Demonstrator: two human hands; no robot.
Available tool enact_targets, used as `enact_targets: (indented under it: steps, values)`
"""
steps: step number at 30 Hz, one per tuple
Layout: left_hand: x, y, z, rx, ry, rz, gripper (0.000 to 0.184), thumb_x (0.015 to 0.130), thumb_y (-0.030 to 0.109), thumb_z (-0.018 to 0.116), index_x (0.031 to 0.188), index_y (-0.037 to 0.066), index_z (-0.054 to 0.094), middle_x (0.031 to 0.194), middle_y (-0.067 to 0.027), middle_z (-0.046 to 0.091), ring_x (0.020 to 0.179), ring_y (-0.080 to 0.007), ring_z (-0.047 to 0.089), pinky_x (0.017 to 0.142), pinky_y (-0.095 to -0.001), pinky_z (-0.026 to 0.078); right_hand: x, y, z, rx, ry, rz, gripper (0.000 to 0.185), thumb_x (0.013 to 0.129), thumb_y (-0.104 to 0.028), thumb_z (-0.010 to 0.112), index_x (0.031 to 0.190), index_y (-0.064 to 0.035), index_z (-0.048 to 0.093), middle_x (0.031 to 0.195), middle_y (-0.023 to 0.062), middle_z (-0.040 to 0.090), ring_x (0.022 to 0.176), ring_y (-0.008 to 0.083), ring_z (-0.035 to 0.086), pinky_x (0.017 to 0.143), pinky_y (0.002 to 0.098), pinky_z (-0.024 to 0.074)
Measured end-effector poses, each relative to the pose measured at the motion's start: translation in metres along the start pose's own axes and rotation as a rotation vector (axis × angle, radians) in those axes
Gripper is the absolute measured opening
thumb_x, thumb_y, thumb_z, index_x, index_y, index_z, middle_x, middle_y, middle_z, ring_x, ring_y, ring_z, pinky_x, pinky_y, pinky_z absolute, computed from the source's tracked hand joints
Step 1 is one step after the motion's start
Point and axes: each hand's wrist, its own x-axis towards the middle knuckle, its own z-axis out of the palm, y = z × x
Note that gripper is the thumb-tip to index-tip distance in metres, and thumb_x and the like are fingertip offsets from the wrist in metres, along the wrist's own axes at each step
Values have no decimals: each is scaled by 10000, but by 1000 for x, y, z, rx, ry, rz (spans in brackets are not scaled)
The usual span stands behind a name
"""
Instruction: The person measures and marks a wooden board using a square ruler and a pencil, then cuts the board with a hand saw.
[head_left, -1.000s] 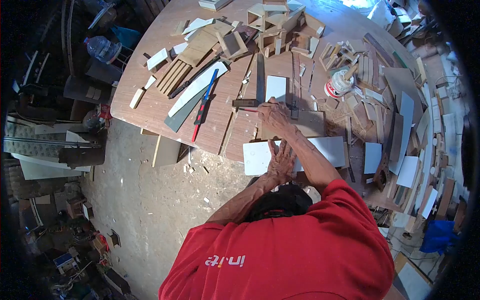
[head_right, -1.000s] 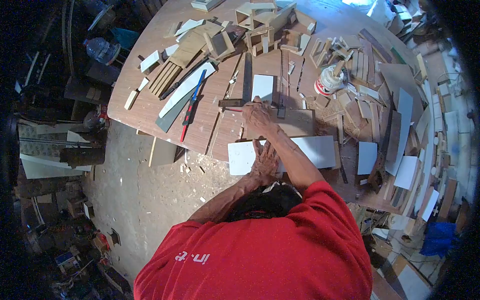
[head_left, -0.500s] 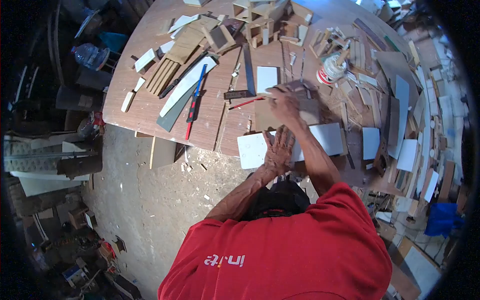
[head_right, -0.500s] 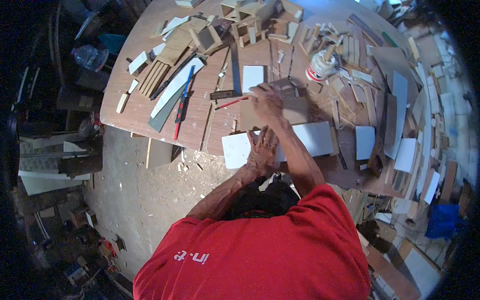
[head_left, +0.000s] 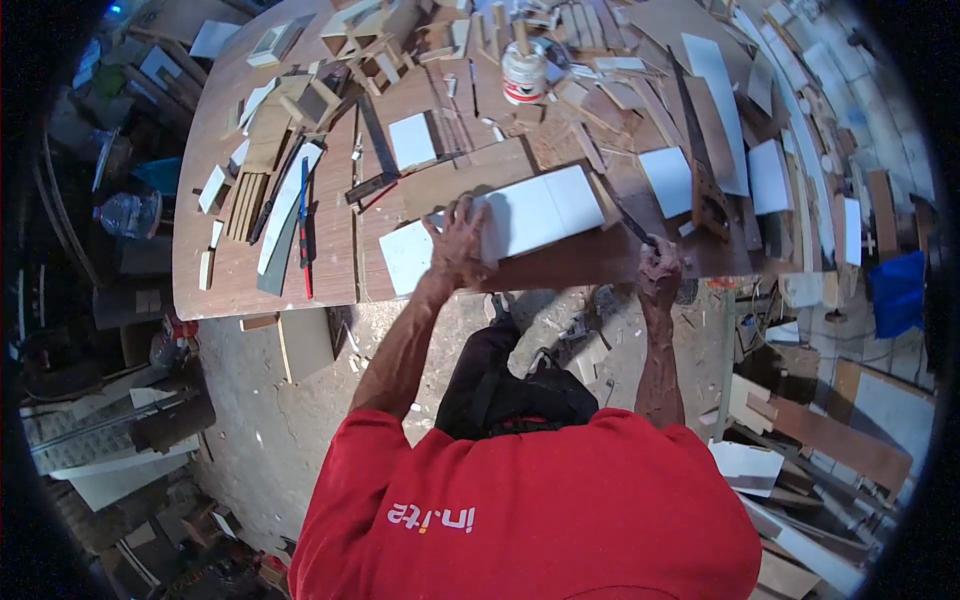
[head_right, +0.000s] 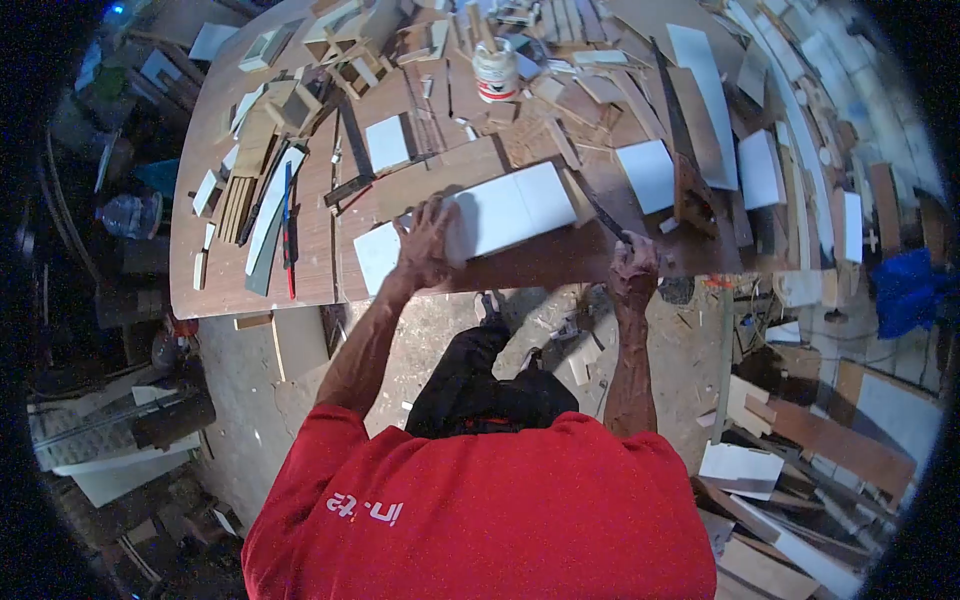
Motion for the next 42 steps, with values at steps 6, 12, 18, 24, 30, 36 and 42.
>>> enact_targets:
  steps: [6, 12, 18, 24, 30, 36, 42]
  values:
    - [8, -4, -9, -128, 149, 78, 1100, 518, 352, 880, 1441, 163, 311, 1455, -150, 333, 1359, -393, 299, 1029, -709, 231, -15, -7, -1, 49, -47, -31, 291, 880, -232, 554, 1090, -42, 619, 1056, 173, 599, 1027, 354, 551, 893, 457, 440]
    - [-7, -12, -15, -181, 244, 40, 1019, 510, 313, 875, 1387, 132, 386, 1369, -133, 399, 1276, -387, 371, 949, -680, 313, 8, -44, 39, -98, -59, -165, 515, 795, -359, 625, 1172, -28, 507, 1205, 196, 502, 1088, 406, 498, 910, 534, 418]
    - [-14, -15, -18, -152, 210, 3, 1017, 518, 314, 876, 1391, 135, 385, 1348, -154, 402, 1280, -395, 362, 972, -662, 299, 30, -15, 75, -214, 60, -266, 431, 761, -279, 685, 1095, -60, 524, 1072, 157, 531, 1063, 371, 502, 905, 481, 441]
    - [1, -13, -9, -189, 143, 26, 1046, 511, 353, 865, 1413, 168, 370, 1481, -170, 298, 1381, -369, 255, 1021, -732, 197, 77, 9, 15, -199, 189, -166, 397, 766, -266, 694, 1075, -69, 541, 1081, 150, 536, 1055, 360, 509, 896, 453, 445]
    - [8, -6, -12, -190, 87, 34, 1064, 504, 356, 870, 1418, 163, 358, 1490, -161, 286, 1397, -361, 227, 1031, -743, 177, 96, 18, -16, -353, 327, -112, 424, 761, -295, 709, 1076, -65, 544, 1149, 141, 507, 1079, 343, 504, 901, 473, 440]
    - [12, -13, -5, -170, 76, 54, 1107, 506, 349, 875, 1439, 157, 311, 1512, -167, 244, 1407, -378, 203, 1029, -747, 182, 58, 76, -28, -359, 240, -77, 544, 772, -267, 712, 1202, -30, 476, 1239, 177, 450, 1171, 362, 455, 960, 497, 405]
    - [9, -8, -16, -159, 53, 34, 1128, 486, 347, 889, 1433, 155, 308, 1505, -164, 250, 1419, -381, 181, 1036, -739, 202, 71, 102, -32, -465, 144, -133, 548, 773, -199, 670, 1271, -68, 486, 1252, 157, 480, 1184, 348, 457, 999, 490, 373]
